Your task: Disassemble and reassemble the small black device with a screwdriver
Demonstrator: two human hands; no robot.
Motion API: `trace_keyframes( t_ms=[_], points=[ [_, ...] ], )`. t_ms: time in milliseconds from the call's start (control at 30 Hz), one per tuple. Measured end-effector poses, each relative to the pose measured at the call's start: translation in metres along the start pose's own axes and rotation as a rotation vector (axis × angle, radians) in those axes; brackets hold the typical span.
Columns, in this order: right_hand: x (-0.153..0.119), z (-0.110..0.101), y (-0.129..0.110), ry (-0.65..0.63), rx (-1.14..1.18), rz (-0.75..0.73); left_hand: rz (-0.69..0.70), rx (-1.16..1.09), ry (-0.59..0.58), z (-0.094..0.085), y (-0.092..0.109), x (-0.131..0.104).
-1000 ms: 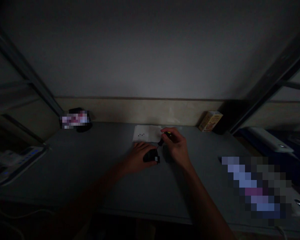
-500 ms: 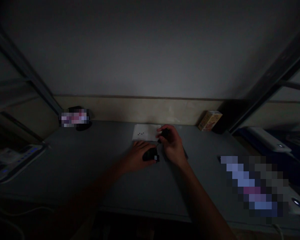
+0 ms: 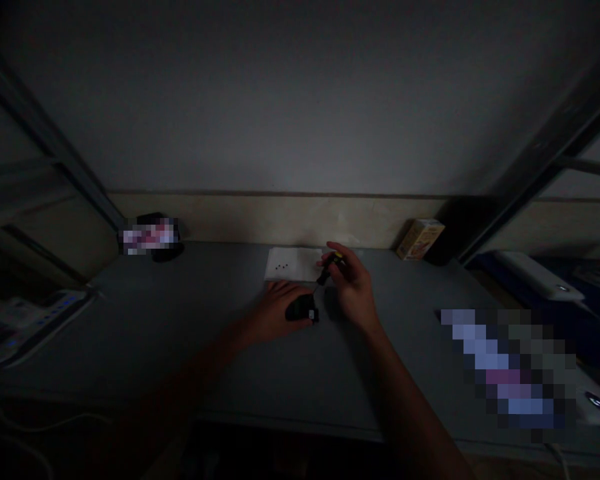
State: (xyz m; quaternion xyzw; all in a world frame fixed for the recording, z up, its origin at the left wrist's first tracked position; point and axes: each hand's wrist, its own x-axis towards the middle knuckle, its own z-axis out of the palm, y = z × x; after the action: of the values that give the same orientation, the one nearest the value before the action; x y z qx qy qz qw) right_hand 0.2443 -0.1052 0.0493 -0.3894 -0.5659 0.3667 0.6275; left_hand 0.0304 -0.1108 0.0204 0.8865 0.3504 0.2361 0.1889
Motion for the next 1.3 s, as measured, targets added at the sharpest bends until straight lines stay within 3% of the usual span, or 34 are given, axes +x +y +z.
trace_keyframes(
  t_ms=[133,300,500,733,967,1167,1300],
  points=[
    [-0.001,0.002,-0.003,-0.088,0.056,0.048,0.014,-0.003,0.005,-0.002,0.001,0.000],
    [-0.002,0.004,-0.004,0.005,-0.058,0.004,0.009,0.016,0.001,-0.001,0.001,0.000],
    [0.001,-0.008,-0.005,-0.165,0.130,0.024,0.021,0.037,-0.008,0.001,-0.001,0.001],
    [0.002,-0.009,-0.009,0.030,-0.091,0.028,0.015,0.027,0.007,0.003,-0.003,0.001],
    [0.001,-0.006,-0.004,-0.057,0.062,0.027,0.027,0.021,0.007,0.001,-0.002,0.002],
    [0.000,-0.001,-0.003,0.051,-0.150,-0.024,0.009,0.023,-0.007,0.001,-0.001,0.002],
    [0.001,-0.006,-0.005,-0.012,-0.068,0.020,0.017,0.018,0.006,0.000,0.000,0.002]
  ],
)
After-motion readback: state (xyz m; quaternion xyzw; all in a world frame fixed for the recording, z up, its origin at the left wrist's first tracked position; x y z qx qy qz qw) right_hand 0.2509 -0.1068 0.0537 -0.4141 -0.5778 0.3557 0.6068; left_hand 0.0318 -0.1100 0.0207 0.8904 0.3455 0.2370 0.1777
